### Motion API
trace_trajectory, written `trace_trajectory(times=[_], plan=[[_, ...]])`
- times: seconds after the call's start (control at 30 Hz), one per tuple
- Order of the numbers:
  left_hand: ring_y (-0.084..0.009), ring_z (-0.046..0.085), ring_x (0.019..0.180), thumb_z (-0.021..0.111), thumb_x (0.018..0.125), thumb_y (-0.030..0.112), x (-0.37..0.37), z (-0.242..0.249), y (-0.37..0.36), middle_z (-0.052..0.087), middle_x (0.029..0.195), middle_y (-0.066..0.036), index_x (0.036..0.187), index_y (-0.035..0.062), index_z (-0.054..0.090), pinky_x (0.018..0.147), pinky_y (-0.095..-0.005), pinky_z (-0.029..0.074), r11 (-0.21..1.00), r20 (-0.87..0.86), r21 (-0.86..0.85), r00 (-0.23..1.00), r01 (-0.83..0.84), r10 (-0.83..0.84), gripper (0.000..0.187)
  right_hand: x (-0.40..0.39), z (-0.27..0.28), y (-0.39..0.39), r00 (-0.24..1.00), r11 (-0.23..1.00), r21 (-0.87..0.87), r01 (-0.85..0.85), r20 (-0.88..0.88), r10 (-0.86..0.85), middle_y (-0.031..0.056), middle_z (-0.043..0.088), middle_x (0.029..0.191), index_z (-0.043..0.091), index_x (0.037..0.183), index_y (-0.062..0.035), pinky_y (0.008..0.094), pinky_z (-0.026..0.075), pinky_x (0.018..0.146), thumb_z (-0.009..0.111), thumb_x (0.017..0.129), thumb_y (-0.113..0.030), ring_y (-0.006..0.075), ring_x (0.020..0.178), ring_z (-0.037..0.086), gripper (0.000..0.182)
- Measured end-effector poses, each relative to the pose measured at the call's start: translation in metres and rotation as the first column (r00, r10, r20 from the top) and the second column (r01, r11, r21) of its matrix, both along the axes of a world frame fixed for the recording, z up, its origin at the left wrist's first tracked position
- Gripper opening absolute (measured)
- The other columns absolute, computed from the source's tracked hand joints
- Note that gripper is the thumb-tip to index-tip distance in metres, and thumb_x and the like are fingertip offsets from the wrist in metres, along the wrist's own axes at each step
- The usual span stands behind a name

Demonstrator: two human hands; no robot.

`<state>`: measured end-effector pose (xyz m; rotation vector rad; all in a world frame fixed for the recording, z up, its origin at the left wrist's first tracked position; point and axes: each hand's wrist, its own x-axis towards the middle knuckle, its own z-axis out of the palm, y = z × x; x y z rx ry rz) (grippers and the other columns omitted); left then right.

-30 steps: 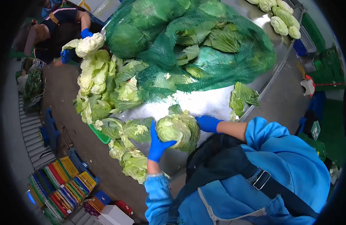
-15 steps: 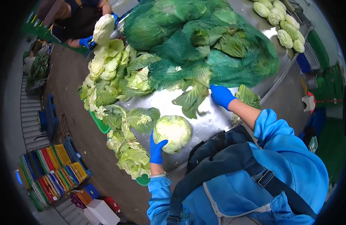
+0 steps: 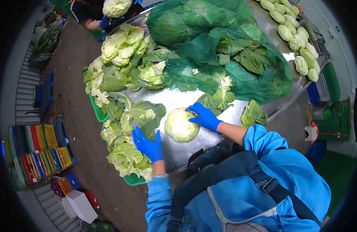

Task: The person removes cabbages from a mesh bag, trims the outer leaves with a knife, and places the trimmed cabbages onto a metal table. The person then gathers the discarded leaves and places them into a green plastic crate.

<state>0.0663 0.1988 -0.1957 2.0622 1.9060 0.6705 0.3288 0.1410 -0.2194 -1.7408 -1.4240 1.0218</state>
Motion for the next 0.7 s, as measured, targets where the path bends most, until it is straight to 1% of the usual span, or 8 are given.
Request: trace_trajectory(times=[0.07,0.13,0.2,0.27,0.4,0.43,0.5,0.7], plan=[[-0.0312,0.039,0.129,0.079,0.073,0.025,0.006,-0.044,-0.02,0.038,0.14,-0.021,0.144,-0.0003,0.026,0.107,-0.0431,0.031,0.958,0.326,-0.219,0.939,0.185,-0.107,0.092,0.002,-0.01,-0.001,0.999,0.997,0.062,0.042,-0.004,-0.042,0.011,0.056,0.104,0.062,0.11,-0.0103,0.036,0.048,0.085,0.074,0.075,-0.014,0.0275,0.097,0.058,0.037],[-0.0305,0.041,0.126,0.082,0.069,0.02,0.032,-0.082,-0.039,0.038,0.138,-0.021,0.144,-0.0001,0.023,0.105,-0.0418,0.035,0.856,0.688,-0.441,0.714,0.269,0.13,0.097,0.009,-0.03,-0.002,0.993,0.988,0.126,0.094,-0.089,-0.083,0.011,0.058,0.1,0.064,0.107,-0.0101,0.0358,0.048,0.084,0.073,0.076,-0.015,0.0279,0.095,0.06,0.033],[-0.0284,0.043,0.123,0.083,0.066,0.016,0.04,-0.083,-0.033,0.041,0.134,-0.019,0.141,0.0002,0.024,0.103,-0.0396,0.038,0.823,0.787,-0.494,0.547,0.282,0.285,0.097,0.009,-0.013,-0.008,0.989,0.989,0.034,0.145,-0.047,-0.143,0.0123,0.061,0.102,0.065,0.104,-0.0076,0.0355,0.049,0.082,0.069,0.081,-0.018,0.0293,0.092,0.062,0.026],[-0.0267,0.045,0.121,0.084,0.064,0.013,0.047,-0.077,-0.033,0.043,0.131,-0.017,0.138,0.0007,0.026,0.1,-0.0376,0.041,0.781,0.8,-0.551,0.454,0.295,0.393,0.095,0.004,0.009,-0.022,0.982,0.979,-0.068,0.19,0.003,-0.19,0.0132,0.062,0.104,0.065,0.105,-0.0052,0.0342,0.049,0.082,0.066,0.084,-0.019,0.0283,0.094,0.062,0.025],[-0.0261,0.046,0.116,0.086,0.063,0.011,0.068,-0.068,-0.034,0.043,0.127,-0.016,0.133,0.0017,0.028,0.097,-0.0359,0.043,0.804,0.772,-0.572,0.439,0.163,0.46,0.092,-0.024,0.003,-0.034,0.97,0.968,0.119,0.22,0.074,-0.23,0.0178,0.056,0.121,0.056,0.122,-0.006,0.0422,0.049,0.085,0.058,0.09,-0.021,0.0371,0.099,0.06,0.036],[-0.0262,0.046,0.116,0.086,0.063,0.011,0.079,-0.075,-0.041,0.043,0.127,-0.016,0.132,0.0019,0.027,0.097,-0.0361,0.043,0.818,0.757,-0.568,0.444,0.088,0.478,0.092,-0.029,-0.005,-0.033,0.951,0.967,0.16,0.196,0.209,-0.228,0.0195,0.053,0.126,0.052,0.126,-0.0068,0.0447,0.048,0.087,0.053,0.092,-0.02,0.0398,0.103,0.059,0.037],[-0.0267,0.046,0.116,0.087,0.062,0.012,0.096,-0.075,-0.052,0.042,0.125,-0.016,0.131,0.0021,0.025,0.098,-0.0374,0.042,0.818,0.729,-0.575,0.444,-0.014,0.52,0.093,-0.025,-0.022,-0.028,0.951,0.961,0.132,0.243,0.164,-0.263,0.0204,0.053,0.125,0.052,0.126,-0.0065,0.0458,0.048,0.087,0.051,0.093,-0.022,0.041,0.102,0.058,0.037],[-0.0266,0.044,0.118,0.086,0.063,0.009,0.108,-0.066,-0.054,0.042,0.127,-0.015,0.132,0.0024,0.026,0.1,-0.0381,0.04,0.816,0.763,-0.578,0.362,0.012,0.535,0.092,0.002,-0.031,-0.014,0.929,0.955,-0.05,0.293,0.25,-0.273,0.0189,0.057,0.117,0.052,0.125,-0.0063,0.0478,0.049,0.08,0.049,0.094,-0.028,0.0399,0.093,0.061,0.038]])
